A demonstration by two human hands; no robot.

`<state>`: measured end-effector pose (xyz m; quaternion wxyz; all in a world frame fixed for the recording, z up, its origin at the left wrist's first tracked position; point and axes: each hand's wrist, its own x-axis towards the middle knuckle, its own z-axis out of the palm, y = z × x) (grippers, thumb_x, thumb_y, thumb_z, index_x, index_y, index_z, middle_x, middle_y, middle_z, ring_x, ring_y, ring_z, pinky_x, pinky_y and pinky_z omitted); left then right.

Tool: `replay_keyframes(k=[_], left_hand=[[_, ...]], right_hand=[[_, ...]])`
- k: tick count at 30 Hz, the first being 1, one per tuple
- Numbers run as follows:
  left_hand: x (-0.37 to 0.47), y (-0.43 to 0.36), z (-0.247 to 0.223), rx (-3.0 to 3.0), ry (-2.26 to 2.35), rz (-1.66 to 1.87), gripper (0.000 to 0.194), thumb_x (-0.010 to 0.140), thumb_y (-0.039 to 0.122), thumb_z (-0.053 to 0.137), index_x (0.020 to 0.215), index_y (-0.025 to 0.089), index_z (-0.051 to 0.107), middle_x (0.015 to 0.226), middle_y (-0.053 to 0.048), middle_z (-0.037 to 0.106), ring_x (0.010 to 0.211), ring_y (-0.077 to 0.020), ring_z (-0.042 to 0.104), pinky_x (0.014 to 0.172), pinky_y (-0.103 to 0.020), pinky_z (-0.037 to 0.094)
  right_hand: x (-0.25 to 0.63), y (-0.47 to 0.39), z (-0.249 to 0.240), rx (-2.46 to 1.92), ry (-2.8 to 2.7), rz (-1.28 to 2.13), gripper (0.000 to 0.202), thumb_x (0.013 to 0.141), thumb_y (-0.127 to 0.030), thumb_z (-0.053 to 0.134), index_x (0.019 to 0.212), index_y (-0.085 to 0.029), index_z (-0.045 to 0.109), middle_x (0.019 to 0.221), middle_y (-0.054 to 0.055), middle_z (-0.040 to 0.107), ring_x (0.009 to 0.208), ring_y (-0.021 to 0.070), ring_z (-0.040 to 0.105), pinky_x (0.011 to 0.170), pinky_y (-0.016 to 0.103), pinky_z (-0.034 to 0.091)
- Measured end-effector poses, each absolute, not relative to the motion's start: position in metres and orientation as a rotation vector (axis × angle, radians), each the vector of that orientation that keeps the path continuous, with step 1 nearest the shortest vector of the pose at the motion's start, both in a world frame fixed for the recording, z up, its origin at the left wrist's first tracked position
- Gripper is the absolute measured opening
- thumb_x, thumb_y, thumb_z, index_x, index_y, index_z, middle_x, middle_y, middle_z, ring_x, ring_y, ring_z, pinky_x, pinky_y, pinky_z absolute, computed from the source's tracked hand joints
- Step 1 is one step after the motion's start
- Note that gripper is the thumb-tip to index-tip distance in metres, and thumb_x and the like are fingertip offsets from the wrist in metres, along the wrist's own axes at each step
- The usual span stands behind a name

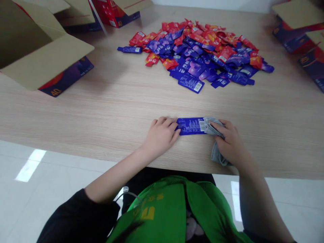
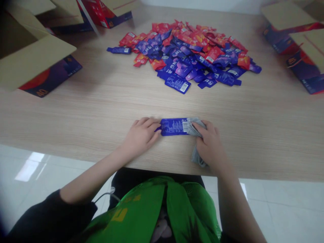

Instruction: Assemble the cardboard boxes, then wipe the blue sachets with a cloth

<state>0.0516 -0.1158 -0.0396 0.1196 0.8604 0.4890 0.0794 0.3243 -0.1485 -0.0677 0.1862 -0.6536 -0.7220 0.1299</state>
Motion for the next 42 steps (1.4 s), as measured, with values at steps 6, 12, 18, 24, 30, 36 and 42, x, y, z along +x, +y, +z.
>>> replay_keyframes(k=[6, 12, 18, 24, 30, 36, 42], left_hand=[[0.097, -0.081, -0.026, 2.447, 1.428, 0.044, 0.05, 0.097, 0.054, 0.059, 0.121, 0.01, 0.067, 0.128, -0.019, 0.058, 0.119, -0.0339, 0.055, 0.098, -0.046, 0.047], [0.104, -0.072, -0.042, 2.326, 1.43, 0.032, 0.061, 0.078, 0.048, 0.083, 0.125, 0.017, 0.059, 0.126, -0.014, 0.054, 0.12, -0.0357, 0.048, 0.099, -0.051, 0.044], [0.101, -0.082, -0.04, 2.415, 1.442, 0.247, 0.034, 0.085, 0.025, 0.076, 0.113, 0.014, 0.061, 0.119, -0.012, 0.056, 0.114, -0.0309, 0.048, 0.097, -0.045, 0.044], [0.099, -0.091, -0.041, 2.628, 1.329, 0.374, 0.021, 0.094, 0.018, 0.063, 0.114, 0.015, 0.065, 0.111, -0.012, 0.059, 0.106, -0.0287, 0.049, 0.089, -0.041, 0.043], [0.095, -0.104, -0.042, 2.957, 1.052, 0.5, 0.025, 0.106, 0.021, 0.043, 0.101, 0.022, 0.068, 0.103, -0.008, 0.064, 0.101, -0.0257, 0.051, 0.08, -0.039, 0.036], [0.074, -0.098, -0.055, 2.856, 0.858, 0.245, 0.025, 0.106, 0.022, 0.044, 0.107, 0.022, 0.069, 0.115, -0.005, 0.067, 0.108, -0.0217, 0.056, 0.09, -0.036, 0.04], [0.077, -0.116, -0.035, 2.619, 1.336, 0.248, 0.026, 0.101, 0.02, 0.043, 0.097, 0.021, 0.069, 0.103, -0.007, 0.069, 0.1, -0.0258, 0.058, 0.086, -0.042, 0.042]], right_hand=[[0.317, -0.148, -0.068, -1.799, -2.01, 0.38, 0.056, 0.086, -0.011, 0.044, 0.136, -0.021, 0.066, 0.137, 0.014, 0.055, 0.129, 0.0345, 0.052, 0.108, 0.057, 0.047], [0.314, -0.148, -0.069, -1.754, -2.096, 0.388, 0.059, 0.085, -0.009, 0.044, 0.141, -0.019, 0.062, 0.142, 0.015, 0.051, 0.133, 0.0353, 0.048, 0.111, 0.055, 0.045], [0.319, -0.151, -0.062, -1.657, -1.983, 0.462, 0.059, 0.082, -0.008, 0.046, 0.136, -0.023, 0.064, 0.137, 0.012, 0.054, 0.132, 0.0321, 0.05, 0.114, 0.056, 0.042], [0.321, -0.164, -0.041, -1.583, -1.867, 0.54, 0.051, 0.085, -0.014, 0.051, 0.132, -0.027, 0.066, 0.138, 0.009, 0.054, 0.132, 0.0299, 0.051, 0.116, 0.054, 0.04], [0.335, -0.179, -0.027, -1.673, -1.573, 0.759, 0.054, 0.09, -0.023, 0.056, 0.144, -0.033, 0.055, 0.144, 0.005, 0.057, 0.139, 0.0281, 0.051, 0.12, 0.053, 0.037], [0.335, -0.185, -0.04, -1.696, -1.662, 0.895, 0.051, 0.09, -0.024, 0.054, 0.14, -0.033, 0.055, 0.145, 0.005, 0.06, 0.138, 0.0288, 0.053, 0.121, 0.059, 0.035], [0.316, -0.179, -0.048, -1.657, -1.742, 0.892, 0.041, 0.089, -0.023, 0.052, 0.129, -0.03, 0.059, 0.137, 0.008, 0.063, 0.133, 0.0277, 0.057, 0.119, 0.057, 0.038]])
